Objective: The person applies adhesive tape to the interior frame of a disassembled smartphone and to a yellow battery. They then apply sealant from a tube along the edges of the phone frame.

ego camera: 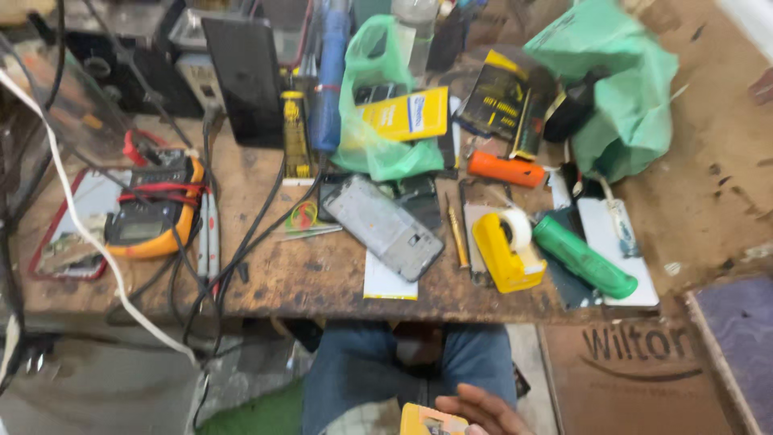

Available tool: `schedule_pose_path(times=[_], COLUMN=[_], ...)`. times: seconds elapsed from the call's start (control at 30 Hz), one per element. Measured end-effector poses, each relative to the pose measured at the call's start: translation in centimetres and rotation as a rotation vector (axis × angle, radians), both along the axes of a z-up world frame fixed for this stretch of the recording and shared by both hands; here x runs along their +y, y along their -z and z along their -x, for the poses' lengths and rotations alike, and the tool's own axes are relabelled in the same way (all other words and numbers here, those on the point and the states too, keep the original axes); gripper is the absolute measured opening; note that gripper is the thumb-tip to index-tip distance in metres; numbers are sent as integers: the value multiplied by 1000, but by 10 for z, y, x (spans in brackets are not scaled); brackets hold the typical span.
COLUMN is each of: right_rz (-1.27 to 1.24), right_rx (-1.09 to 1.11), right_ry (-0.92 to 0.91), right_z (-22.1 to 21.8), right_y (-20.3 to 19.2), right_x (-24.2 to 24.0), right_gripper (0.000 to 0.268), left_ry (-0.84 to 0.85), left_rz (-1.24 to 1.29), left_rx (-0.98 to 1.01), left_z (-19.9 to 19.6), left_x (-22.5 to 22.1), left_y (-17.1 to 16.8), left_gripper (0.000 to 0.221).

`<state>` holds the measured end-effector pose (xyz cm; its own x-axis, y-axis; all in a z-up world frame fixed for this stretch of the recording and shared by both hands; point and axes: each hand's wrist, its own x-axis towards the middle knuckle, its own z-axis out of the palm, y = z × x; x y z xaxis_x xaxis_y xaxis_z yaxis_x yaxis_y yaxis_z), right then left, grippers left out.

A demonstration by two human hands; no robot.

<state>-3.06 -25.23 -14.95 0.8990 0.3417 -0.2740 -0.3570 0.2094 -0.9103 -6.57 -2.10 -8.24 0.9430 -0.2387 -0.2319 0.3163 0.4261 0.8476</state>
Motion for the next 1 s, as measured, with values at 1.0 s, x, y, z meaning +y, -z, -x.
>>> schedule_pose_path(times=[1.0], right_rz=[319], right_rx=[-199], right_ry=[224], right_z=[77], right_y=[-143], right_x=[41], right_gripper=[52], left_ry=[-179], left_rz=[-295], left_rx=[-68], left_z=[54], left_x=[33], left_y=[-84], left_gripper=[21])
